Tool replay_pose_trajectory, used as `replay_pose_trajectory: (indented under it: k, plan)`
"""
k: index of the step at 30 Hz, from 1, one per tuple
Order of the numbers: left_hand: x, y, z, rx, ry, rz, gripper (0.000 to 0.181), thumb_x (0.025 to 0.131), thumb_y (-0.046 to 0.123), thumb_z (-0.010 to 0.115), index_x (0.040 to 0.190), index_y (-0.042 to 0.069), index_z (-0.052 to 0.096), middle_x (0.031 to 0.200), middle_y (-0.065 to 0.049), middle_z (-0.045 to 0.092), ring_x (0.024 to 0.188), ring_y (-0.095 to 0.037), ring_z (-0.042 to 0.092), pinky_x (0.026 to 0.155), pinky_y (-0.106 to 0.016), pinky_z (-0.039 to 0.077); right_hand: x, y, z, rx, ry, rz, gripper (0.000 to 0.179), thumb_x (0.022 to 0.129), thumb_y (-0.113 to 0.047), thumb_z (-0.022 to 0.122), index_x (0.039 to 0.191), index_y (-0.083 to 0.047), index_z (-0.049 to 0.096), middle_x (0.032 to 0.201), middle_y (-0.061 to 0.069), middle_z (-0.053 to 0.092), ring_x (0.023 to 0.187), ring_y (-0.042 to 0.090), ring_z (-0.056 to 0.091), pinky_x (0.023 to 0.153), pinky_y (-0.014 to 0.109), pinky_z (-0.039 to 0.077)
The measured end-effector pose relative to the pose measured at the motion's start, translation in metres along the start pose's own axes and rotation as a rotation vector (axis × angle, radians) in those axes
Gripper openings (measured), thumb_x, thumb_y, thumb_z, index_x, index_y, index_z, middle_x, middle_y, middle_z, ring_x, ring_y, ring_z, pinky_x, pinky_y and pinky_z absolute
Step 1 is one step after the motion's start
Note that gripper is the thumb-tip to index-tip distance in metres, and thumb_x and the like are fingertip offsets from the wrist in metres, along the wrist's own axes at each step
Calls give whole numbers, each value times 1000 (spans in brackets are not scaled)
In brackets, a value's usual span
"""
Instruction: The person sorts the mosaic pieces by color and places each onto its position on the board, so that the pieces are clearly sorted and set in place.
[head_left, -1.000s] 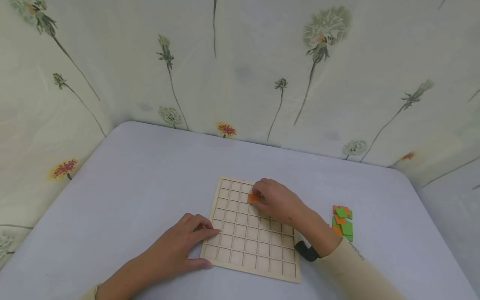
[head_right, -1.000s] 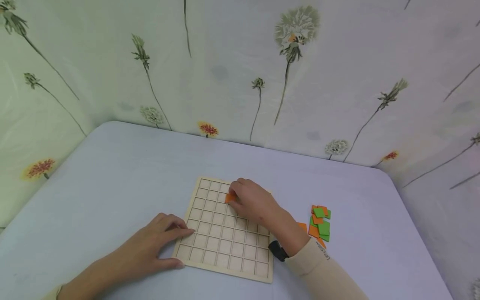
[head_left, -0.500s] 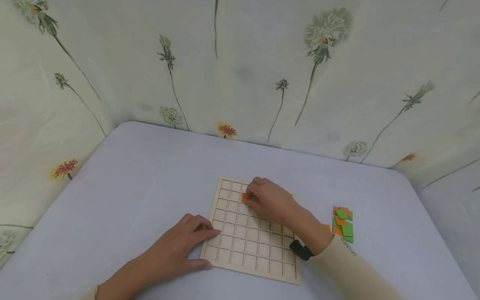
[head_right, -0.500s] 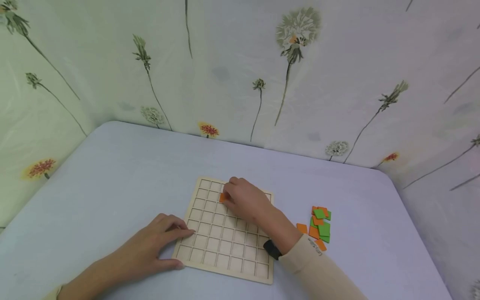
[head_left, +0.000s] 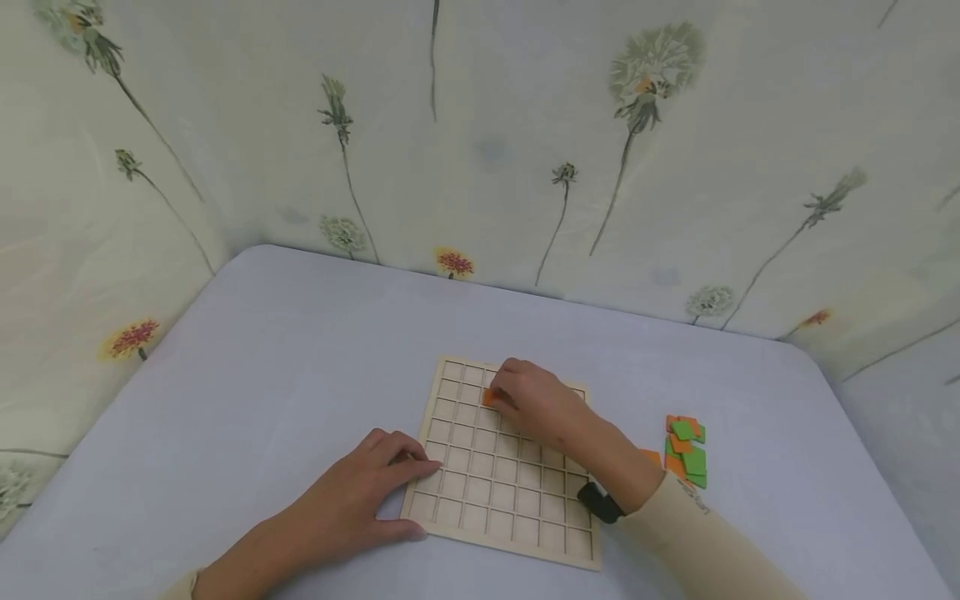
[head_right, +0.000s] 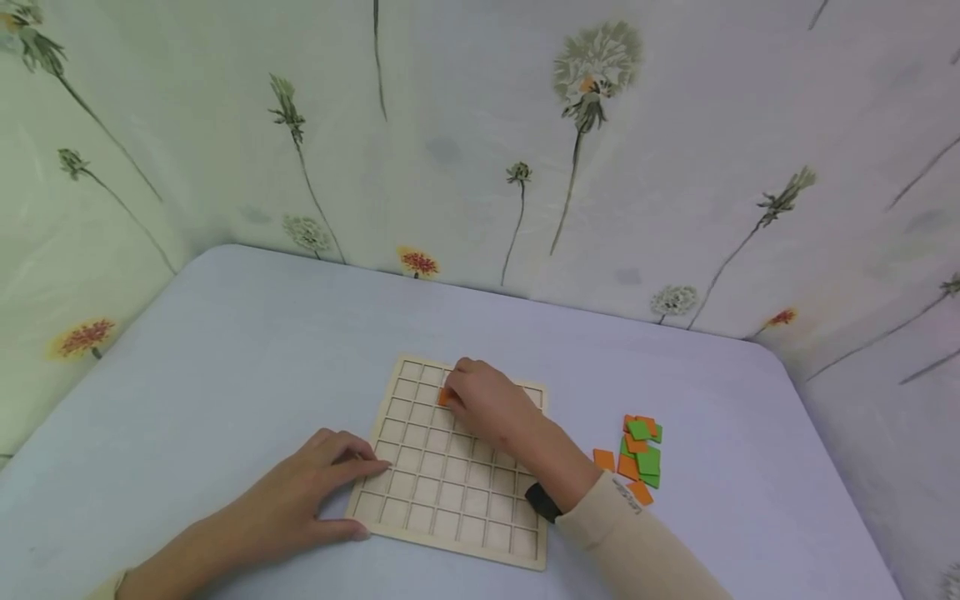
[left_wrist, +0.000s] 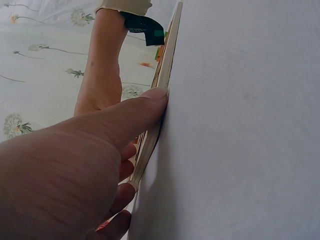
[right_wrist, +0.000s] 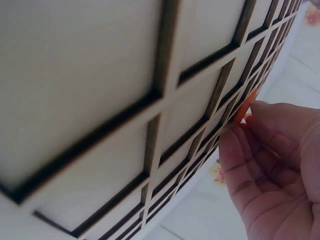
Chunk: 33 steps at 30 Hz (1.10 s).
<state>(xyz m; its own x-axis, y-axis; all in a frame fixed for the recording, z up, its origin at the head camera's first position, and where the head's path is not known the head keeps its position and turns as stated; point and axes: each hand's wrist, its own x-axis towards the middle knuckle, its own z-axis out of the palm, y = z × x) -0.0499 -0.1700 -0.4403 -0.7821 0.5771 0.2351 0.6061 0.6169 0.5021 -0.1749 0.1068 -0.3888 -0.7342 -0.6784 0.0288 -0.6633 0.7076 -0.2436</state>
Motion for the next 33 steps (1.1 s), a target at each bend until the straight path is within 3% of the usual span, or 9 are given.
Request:
replay_pose_trajectory:
  k: [19, 33]
  plan:
    - [0, 0, 1, 0, 20, 15, 68, 85, 46, 86, 144, 20, 65, 134, 14, 50, 121, -8, 44, 101, -31, 48, -2, -2, -1, 3, 13, -29, 6, 99, -8, 71, 101, -11, 77, 101, -1, 66, 96, 19, 63, 85, 35, 56]
    - [1, 1, 1, 12, 2, 5, 70, 84, 47, 86, 145, 19, 64, 134, 14, 50, 122, -8, 44, 102, -33, 48, -17, 0, -6, 18, -37, -4, 12, 99, -13, 71, 110, -9, 74, 108, -1, 69, 99, 17, 65, 86, 35, 56]
